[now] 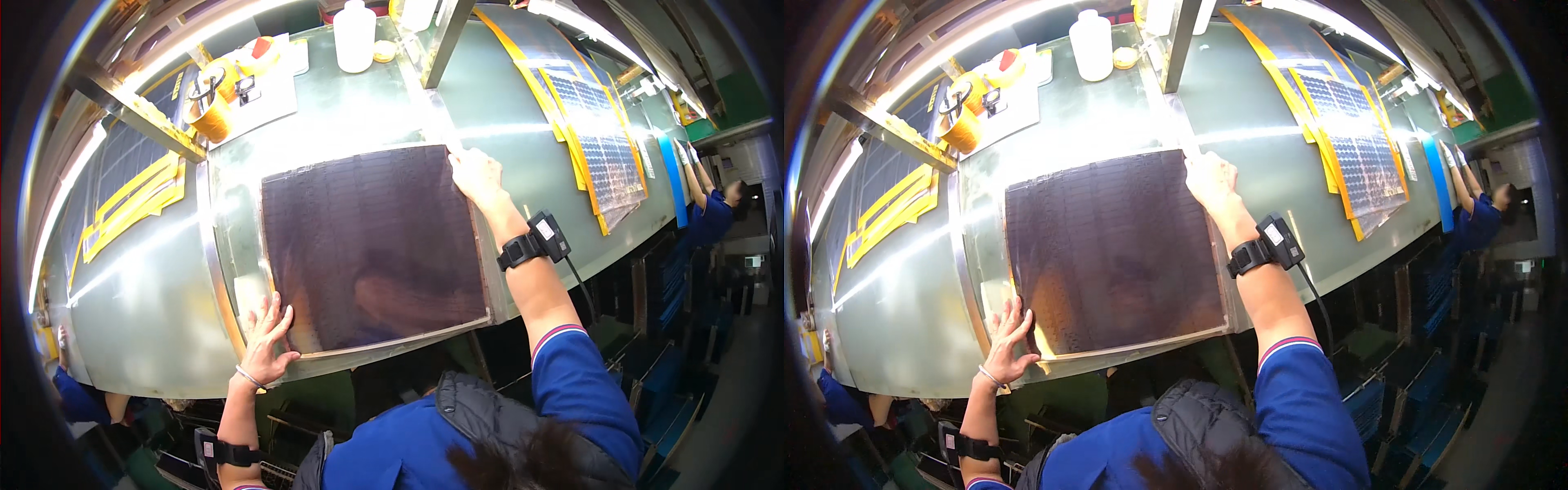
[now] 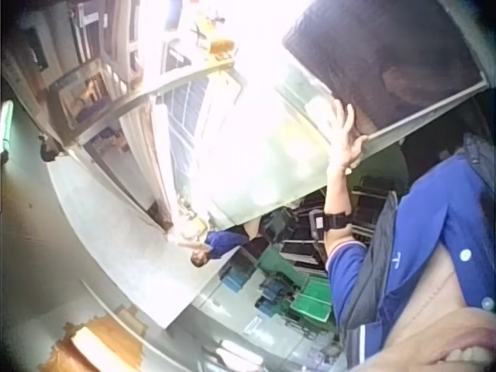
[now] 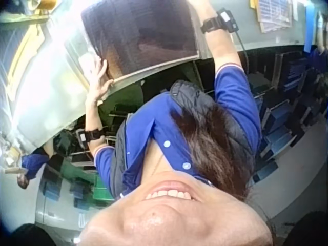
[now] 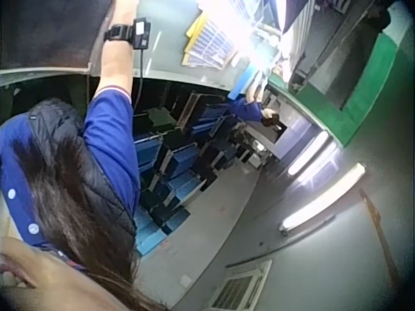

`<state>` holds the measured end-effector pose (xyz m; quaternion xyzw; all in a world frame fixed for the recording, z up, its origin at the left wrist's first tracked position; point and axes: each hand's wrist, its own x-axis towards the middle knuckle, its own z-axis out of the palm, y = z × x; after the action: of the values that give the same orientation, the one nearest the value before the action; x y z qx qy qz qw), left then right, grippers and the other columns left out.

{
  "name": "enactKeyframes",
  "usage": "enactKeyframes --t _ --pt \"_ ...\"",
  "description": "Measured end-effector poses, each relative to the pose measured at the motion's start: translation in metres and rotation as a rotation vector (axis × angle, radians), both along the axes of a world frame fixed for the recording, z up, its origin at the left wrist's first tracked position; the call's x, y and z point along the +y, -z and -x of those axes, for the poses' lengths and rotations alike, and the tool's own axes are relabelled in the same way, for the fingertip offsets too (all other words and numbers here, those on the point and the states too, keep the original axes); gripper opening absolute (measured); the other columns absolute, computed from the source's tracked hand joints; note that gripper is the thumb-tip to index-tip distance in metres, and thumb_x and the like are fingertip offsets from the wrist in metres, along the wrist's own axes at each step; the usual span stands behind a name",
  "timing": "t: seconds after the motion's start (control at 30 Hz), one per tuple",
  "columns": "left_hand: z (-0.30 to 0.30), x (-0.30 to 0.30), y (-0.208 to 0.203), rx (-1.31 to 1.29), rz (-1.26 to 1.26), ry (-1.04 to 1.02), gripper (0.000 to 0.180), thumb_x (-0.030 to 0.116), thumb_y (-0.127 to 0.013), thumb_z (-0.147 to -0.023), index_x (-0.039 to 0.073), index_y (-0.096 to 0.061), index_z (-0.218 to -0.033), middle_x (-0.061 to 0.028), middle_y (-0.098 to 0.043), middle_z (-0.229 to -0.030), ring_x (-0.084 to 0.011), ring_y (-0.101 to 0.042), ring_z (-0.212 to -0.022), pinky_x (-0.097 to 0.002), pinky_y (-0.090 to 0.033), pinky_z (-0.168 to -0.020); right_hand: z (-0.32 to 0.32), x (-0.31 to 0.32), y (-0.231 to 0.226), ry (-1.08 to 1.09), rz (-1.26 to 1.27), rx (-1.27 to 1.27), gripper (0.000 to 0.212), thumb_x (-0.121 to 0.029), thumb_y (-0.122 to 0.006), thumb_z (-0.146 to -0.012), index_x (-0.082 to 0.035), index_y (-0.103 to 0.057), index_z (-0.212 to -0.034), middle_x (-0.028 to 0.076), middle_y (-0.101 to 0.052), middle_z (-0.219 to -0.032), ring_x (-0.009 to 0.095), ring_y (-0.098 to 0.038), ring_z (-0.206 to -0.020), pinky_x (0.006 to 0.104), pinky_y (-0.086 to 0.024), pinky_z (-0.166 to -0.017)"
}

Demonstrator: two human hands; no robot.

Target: Inspecting, sorting, and placing solar cell panels into storage racks.

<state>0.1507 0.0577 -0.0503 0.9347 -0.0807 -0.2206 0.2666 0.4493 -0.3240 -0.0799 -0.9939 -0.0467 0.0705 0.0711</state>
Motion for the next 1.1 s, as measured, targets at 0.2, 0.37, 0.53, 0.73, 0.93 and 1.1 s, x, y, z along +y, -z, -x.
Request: enactKeyframes --t 0.2,0.37,0.53,0.73,0.93,1.1 --pt "-0.004 -0.015 -0.005 0.030 -0.031 -0.031 0.100 0.012 -0.078 -0.060 0.018 -0.026 -0.145 -0.0124 -0.006 -0.154 -0.0356 -0.003 -0.141 -0.0549 -0.002 -0.111 0.005 0.007 0.002 -0.124 0.276 -0.383 0.039 -0.022 -0.053 -0.079 -0.006 -0.055 -0.115 0.015 -0.052 -0.111 0.033 -0.045 -0.105 0.0434 -0.040 -0.091" --pt "-0.004 -0.017 -0.005 0.093 -0.057 -0.060 0.110 0.012 -0.078 -0.062 0.018 -0.009 -0.148 -0.0132 0.004 -0.154 -0.0345 0.003 -0.142 -0.0541 0.001 -0.111 0.006 0.000 0.022 -0.232 0.123 -0.525 0.039 -0.019 -0.052 -0.076 -0.002 -0.057 -0.112 0.014 -0.053 -0.112 0.032 -0.046 -0.106 0.0437 -0.040 -0.092" --pt "-0.008 -0.012 0.004 0.143 0.008 -0.018 0.112 0.017 -0.077 -0.065 0.018 -0.004 -0.149 -0.0162 0.011 -0.153 -0.0319 0.009 -0.142 -0.0507 0.007 -0.110 0.016 -0.002 0.034 -0.143 -0.197 -0.558 0.035 -0.014 -0.052 -0.077 -0.001 -0.061 -0.108 0.011 -0.056 -0.111 0.030 -0.049 -0.103 0.0406 -0.041 -0.092" --pt "-0.006 -0.001 0.003 0.161 0.055 -0.046 0.111 0.014 -0.076 -0.064 0.015 -0.005 -0.149 -0.0165 0.011 -0.153 -0.0304 0.011 -0.142 -0.0482 0.011 -0.109 0.005 0.005 0.049 -0.160 -0.312 -0.674 0.026 -0.017 -0.057 -0.085 -0.007 -0.065 -0.107 0.010 -0.057 -0.106 0.030 -0.050 -0.101 0.0400 -0.043 -0.088" --pt "-0.010 -0.013 -0.002 0.140 -0.016 -0.065 0.112 0.011 -0.076 -0.062 0.014 -0.006 -0.148 -0.0162 0.009 -0.153 -0.0330 0.007 -0.142 -0.0502 0.007 -0.110 -0.005 0.006 0.027 -0.225 -0.268 -0.690 0.015 -0.012 -0.056 -0.077 -0.005 -0.064 -0.089 0.008 -0.059 -0.098 0.028 -0.053 -0.094 0.0394 -0.046 -0.081" --pt "-0.009 -0.017 0.003 0.129 -0.095 -0.035 0.114 0.010 -0.076 -0.063 0.015 -0.001 -0.148 -0.0163 0.012 -0.153 -0.0344 0.007 -0.141 -0.0521 0.005 -0.110 -0.017 0.005 0.023 -0.215 -0.128 -0.584 0.021 -0.015 -0.054 -0.077 -0.003 -0.063 -0.092 0.013 -0.060 -0.086 0.033 -0.057 -0.082 0.0414 -0.048 -0.075"
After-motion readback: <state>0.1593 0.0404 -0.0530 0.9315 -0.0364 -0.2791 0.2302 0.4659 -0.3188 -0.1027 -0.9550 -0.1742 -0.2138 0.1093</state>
